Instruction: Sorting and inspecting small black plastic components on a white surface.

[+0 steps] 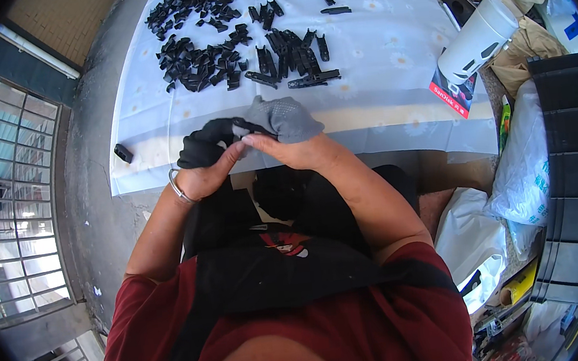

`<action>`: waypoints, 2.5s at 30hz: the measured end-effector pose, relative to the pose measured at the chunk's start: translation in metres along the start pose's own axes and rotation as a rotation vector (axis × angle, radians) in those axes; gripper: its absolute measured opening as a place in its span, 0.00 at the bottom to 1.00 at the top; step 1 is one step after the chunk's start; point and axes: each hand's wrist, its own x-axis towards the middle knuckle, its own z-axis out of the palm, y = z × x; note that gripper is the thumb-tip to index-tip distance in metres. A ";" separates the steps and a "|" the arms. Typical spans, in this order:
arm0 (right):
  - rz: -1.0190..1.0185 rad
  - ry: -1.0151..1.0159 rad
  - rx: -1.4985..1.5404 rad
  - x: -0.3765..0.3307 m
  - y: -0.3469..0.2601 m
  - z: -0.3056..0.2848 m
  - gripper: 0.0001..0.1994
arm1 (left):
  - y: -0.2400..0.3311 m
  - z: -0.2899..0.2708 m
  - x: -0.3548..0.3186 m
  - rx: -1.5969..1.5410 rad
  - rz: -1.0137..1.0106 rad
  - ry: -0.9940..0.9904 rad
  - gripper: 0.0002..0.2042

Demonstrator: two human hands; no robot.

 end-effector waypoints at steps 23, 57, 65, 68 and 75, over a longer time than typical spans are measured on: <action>-0.248 0.025 -0.394 -0.018 0.000 -0.002 0.07 | 0.017 0.009 0.008 -0.337 -0.499 0.033 0.18; 0.089 -0.139 -0.859 0.022 0.016 -0.002 0.11 | -0.073 -0.005 -0.006 0.305 -0.043 0.077 0.09; 0.095 -0.099 -0.923 0.012 0.020 -0.009 0.11 | -0.056 -0.022 -0.009 0.078 -0.516 0.229 0.10; 0.065 -0.119 -0.934 0.013 0.017 -0.004 0.11 | -0.060 -0.014 -0.005 0.443 -0.438 0.153 0.13; -0.118 0.053 -0.564 0.001 0.024 0.005 0.12 | -0.043 -0.005 0.000 0.425 -0.338 0.040 0.10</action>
